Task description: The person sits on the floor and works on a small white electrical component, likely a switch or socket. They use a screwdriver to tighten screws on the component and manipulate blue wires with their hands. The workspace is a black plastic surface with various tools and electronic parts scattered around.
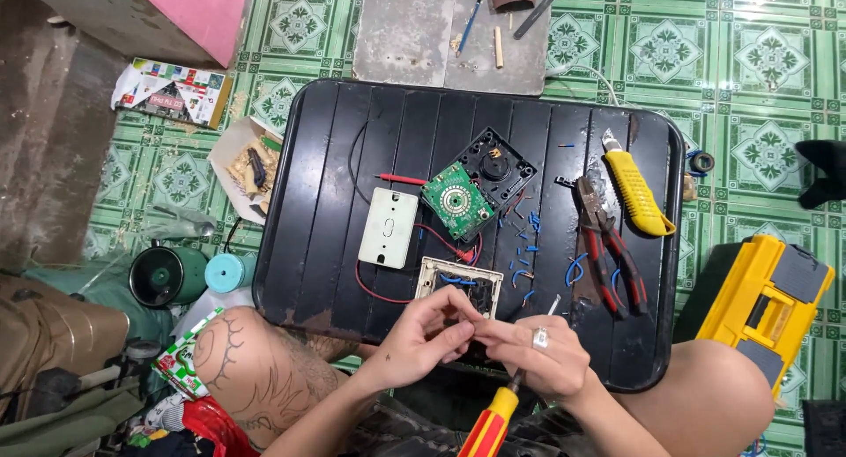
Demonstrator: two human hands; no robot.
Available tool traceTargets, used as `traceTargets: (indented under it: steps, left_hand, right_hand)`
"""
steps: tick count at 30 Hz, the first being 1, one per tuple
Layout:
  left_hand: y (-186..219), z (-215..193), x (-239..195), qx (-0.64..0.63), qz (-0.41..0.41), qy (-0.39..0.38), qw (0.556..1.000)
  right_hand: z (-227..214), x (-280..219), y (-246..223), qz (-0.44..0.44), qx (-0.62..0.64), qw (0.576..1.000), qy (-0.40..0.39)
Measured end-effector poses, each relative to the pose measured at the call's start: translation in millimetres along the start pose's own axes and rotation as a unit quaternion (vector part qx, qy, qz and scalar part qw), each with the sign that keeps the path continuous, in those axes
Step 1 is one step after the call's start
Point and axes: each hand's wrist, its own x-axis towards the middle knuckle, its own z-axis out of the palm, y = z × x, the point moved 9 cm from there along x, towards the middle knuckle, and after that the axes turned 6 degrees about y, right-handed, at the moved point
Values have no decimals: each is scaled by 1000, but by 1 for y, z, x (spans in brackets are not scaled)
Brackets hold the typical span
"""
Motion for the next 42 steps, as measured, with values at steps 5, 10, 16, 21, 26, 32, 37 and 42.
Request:
traceTargets:
  steps: [5, 10, 16, 21, 26, 32, 37, 42]
  left_hand:
    - [-8, -17, 6, -10, 55, 75, 996]
    - [19, -18, 1, 74, 128, 126, 981]
    - [48, -11, -7, 189, 256, 145, 937]
    - [52, -10, -9, 190, 285, 151, 927]
    - [56, -4, -14, 239, 331, 142, 902]
    - [59, -2, -16, 276, 366, 142, 877]
    - [56, 0, -16, 267, 351, 138, 887]
    - [19, -15, 0, 178, 144, 137, 964]
  right_hand:
    - [-1, 5, 13, 58, -26, 997, 33]
    - [-3, -9, 38, 168, -70, 982, 46]
    - [3, -18, 52, 260, 13, 965, 38]
    - [5, -15, 57, 323, 63, 943, 57]
    - [6, -20, 62, 347, 86, 932, 59]
    - [5, -16, 61, 335, 90, 936, 57]
    - [5, -25, 62, 340, 80, 934, 66]
    - [6, -19, 56, 313, 68, 945, 61]
